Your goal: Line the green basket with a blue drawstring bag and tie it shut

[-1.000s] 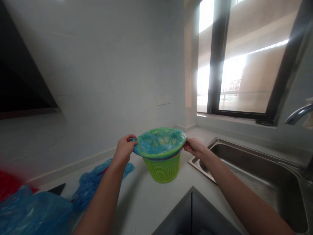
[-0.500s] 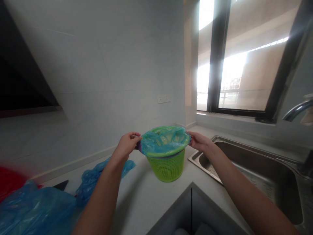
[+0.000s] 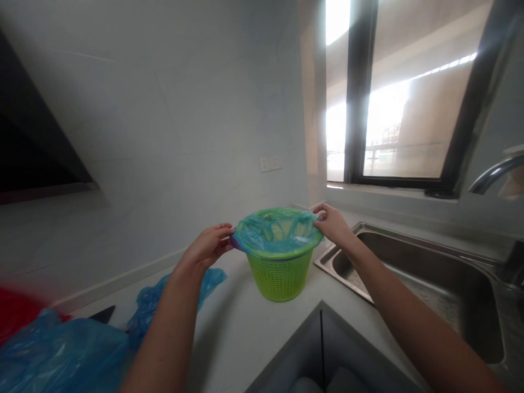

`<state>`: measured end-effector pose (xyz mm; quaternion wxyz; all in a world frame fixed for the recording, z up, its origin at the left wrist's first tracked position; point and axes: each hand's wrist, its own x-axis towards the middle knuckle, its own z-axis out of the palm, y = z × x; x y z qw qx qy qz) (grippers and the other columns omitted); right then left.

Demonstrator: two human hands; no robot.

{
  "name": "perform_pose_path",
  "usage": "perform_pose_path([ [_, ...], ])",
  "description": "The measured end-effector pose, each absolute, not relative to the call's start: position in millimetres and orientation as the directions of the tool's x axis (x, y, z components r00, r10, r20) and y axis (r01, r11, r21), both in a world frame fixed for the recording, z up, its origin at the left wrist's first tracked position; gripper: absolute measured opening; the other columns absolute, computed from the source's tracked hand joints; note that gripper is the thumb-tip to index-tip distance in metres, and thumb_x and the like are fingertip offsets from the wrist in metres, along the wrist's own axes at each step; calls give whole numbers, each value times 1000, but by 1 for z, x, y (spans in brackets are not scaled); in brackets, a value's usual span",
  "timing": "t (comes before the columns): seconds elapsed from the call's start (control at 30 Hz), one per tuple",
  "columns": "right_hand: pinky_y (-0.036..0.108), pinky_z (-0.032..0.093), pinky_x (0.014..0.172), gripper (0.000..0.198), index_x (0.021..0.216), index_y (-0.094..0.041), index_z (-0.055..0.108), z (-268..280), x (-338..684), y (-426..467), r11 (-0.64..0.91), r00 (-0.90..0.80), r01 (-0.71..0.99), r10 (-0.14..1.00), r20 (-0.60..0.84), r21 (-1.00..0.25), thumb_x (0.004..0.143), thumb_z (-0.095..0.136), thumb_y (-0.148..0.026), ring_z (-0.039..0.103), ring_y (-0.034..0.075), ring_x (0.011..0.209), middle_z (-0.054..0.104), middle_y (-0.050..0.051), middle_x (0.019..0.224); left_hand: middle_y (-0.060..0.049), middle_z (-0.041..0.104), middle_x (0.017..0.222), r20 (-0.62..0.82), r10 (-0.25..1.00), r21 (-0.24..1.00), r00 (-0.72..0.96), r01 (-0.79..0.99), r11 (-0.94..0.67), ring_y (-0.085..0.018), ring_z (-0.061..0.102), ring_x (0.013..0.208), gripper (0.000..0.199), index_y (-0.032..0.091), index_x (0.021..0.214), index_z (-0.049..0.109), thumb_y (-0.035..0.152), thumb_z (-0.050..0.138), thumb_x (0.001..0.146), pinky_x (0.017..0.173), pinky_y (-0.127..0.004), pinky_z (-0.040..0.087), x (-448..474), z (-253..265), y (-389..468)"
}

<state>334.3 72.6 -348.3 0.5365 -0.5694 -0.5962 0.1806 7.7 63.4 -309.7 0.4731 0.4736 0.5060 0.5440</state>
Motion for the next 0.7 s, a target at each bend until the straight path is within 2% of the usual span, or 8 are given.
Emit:
perform_pose_path([
  [0.07, 27, 32, 57, 27, 87, -21, 63, -347, 332, 69, 297, 184, 654, 830, 527, -696, 67, 63, -3, 47, 14, 58, 51, -3, 60, -2, 61, 72, 28, 999, 1000, -37, 0, -28, -13, 60, 57, 28, 16, 87, 60, 14, 74, 63, 51, -21, 50, 7, -309, 60],
  [0.13, 29, 33, 64, 30, 91, -22, 66, -345, 330, 64, 304, 139, 732, 809, 571, -610, 68, 60, -3, 49, 17, 65, 56, 0, 67, -3, 63, 72, 43, 999, 996, -7, 78, -42, -14, 60, 57, 33, 15, 90, 60, 19, 77, 61, 50, -21, 49, 5, -307, 55],
  [0.23, 31, 36, 73, 37, 95, -22, 69, -341, 327, 57, 307, 69, 779, 824, 562, -546, 69, 57, 0, 53, 21, 75, 61, 5, 77, -3, 63, 69, 104, 995, 977, -5, 187, -101, -15, 60, 55, 39, 15, 92, 61, 24, 78, 58, 51, -24, 50, 5, -304, 47],
  [0.37, 34, 39, 80, 40, 103, -20, 70, -336, 322, 51, 279, 42, 806, 853, 521, -522, 72, 55, 0, 58, 25, 83, 66, 9, 84, 2, 54, 57, 179, 983, 943, -34, 293, -161, -15, 55, 48, 34, 17, 85, 61, 23, 74, 55, 48, -26, 49, 9, -303, 43],
  [0.43, 34, 41, 80, 39, 106, -19, 70, -336, 321, 51, 280, 59, 775, 861, 506, -566, 73, 57, -2, 59, 25, 84, 68, 9, 87, 4, 51, 55, 206, 977, 928, -48, 327, -179, -14, 52, 45, 30, 18, 82, 60, 20, 70, 54, 46, -26, 48, 11, -304, 42],
  [0.53, 32, 46, 78, 38, 113, -19, 68, -339, 318, 57, 308, 98, 585, 892, 442, -750, 76, 62, -11, 62, 22, 85, 70, 10, 99, 2, 55, 56, 212, 974, 903, -83, 397, -163, -17, 56, 46, 30, 18, 83, 59, 18, 67, 55, 46, -27, 48, 12, -303, 38],
  [0.6, 31, 50, 78, 39, 115, -17, 66, -344, 315, 64, 313, 144, 390, 908, 393, -866, 77, 63, -17, 64, 21, 90, 69, 12, 109, -1, 59, 58, 161, 983, 890, -84, 443, -107, -20, 60, 47, 29, 18, 87, 59, 25, 68, 61, 46, -28, 49, 12, -299, 31],
  [0.7, 32, 52, 85, 36, 111, -14, 65, -352, 313, 77, 343, 218, 187, 899, 380, -920, 75, 62, -19, 65, 21, 97, 68, 13, 115, -4, 63, 60, 35, 999, 880, -11, 475, -26, -23, 64, 52, 30, 18, 90, 61, 41, 67, 72, 49, -30, 51, 2, -291, 21],
])
